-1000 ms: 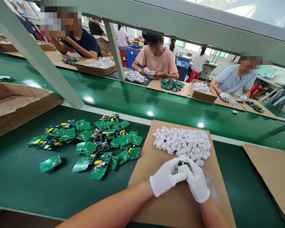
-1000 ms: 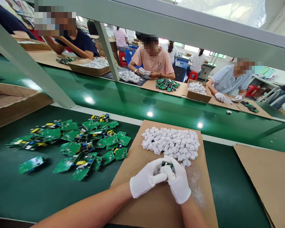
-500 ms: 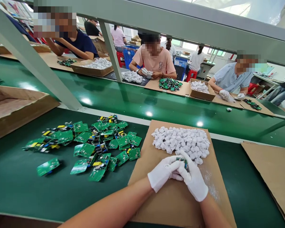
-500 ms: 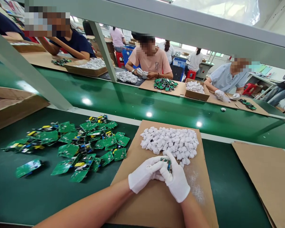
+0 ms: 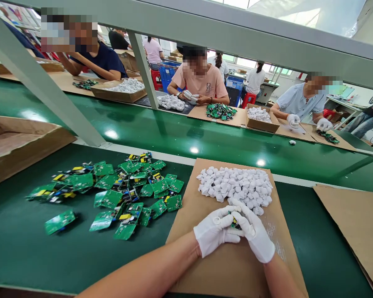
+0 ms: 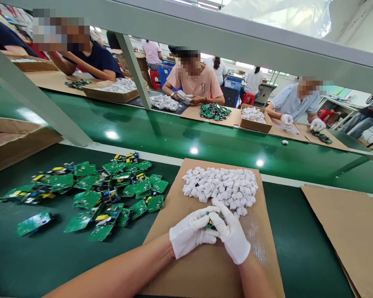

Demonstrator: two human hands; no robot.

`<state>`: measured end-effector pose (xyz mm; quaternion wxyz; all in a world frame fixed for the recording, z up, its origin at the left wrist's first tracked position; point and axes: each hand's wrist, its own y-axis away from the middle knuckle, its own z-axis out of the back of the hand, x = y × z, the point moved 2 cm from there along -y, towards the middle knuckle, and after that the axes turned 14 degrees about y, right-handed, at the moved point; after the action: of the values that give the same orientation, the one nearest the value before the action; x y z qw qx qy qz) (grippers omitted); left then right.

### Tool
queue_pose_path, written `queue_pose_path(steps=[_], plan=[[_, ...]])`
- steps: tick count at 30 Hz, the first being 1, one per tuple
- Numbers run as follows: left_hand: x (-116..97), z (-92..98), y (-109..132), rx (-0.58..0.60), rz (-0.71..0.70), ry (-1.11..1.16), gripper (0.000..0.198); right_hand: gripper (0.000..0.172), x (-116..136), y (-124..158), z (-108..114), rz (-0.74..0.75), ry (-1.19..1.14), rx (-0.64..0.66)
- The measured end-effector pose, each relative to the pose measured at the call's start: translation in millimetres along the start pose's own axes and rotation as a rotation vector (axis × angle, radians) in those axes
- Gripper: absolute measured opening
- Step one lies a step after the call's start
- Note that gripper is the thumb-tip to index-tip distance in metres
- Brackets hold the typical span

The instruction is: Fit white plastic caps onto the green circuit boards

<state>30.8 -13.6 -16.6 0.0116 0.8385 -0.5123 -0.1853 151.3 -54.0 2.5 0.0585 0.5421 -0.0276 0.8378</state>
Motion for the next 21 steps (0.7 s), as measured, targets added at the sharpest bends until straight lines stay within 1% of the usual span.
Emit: queue_pose_path(steps=[2,4,7,11,13,15,18,21], plan=[[-1,4.0,-1,0.000,0.006,0.001,0.039,0.049,1,0,-2,-0.017,-0.042,0.038],[-2,5.5,-1,0.003,0.023,0.005,0.037,0.051,-1,1,-4,-0.024,-0.074,0.048],[-3,2.0,0,0.014,0.043,0.028,0.037,0.052,-5,2,-3,-0.018,-0.097,0.046],[-3,-4.5,1,0.025,0.062,0.027,0.029,0.052,-6,2,1,-0.005,-0.187,0.040],[-3,-4.2,1,0.028,0.072,0.020,0.031,0.054,-5,1,2,-0.034,-0.157,0.015],[-2,-1.8,1,0.034,0.073,0.010,0.038,0.054,-3,1,1,-0.064,-0.113,0.009],[-1,2.1,1,0.051,0.074,-0.018,0.044,0.050,-3,2,-3,-0.068,-0.091,0.005],[-2,2.9,1,0.061,0.077,-0.039,0.048,0.045,-6,4,-7,-0.055,-0.026,-0.029]])
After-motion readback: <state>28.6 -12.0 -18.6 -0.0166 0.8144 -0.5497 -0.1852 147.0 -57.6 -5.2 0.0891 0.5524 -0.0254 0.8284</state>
